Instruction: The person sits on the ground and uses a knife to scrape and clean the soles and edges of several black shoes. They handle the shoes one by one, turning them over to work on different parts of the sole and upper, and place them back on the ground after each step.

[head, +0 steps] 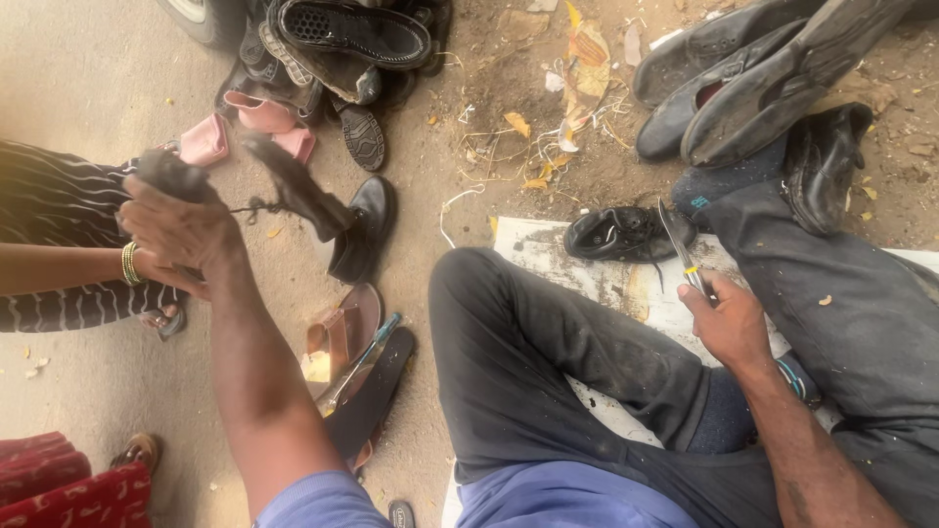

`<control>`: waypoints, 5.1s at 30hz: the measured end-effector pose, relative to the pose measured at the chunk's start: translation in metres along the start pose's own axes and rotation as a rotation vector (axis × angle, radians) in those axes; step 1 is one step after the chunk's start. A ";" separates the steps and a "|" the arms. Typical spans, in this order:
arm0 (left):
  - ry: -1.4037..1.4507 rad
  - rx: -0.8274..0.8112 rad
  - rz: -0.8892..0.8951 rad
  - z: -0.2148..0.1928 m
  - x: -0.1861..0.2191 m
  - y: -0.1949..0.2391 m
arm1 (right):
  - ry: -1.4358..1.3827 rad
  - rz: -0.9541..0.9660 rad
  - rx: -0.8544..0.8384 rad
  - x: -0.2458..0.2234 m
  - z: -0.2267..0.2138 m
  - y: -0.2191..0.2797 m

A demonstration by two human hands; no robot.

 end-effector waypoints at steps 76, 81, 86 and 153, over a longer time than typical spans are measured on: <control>1.525 -0.519 0.894 -0.227 0.439 0.385 | 0.533 -0.289 0.160 -0.065 0.047 -0.047; 1.514 -0.545 0.921 -0.231 0.437 0.381 | 0.550 -0.178 0.099 -0.058 0.051 -0.039; 1.550 -0.517 0.906 -0.235 0.436 0.378 | 0.573 -0.103 0.097 -0.051 0.040 -0.004; 1.532 -1.297 0.517 -0.183 0.433 0.393 | -0.410 0.384 -0.008 0.003 0.117 0.005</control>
Point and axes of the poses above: each hand's wrist, its own y-axis away from the middle knuckle, its own z-axis out of the palm, x = y × z, the point moved 8 cm from there along -y, towards the middle knuckle, and after that the axes turned 4 degrees about y, right-handed, at the moved point
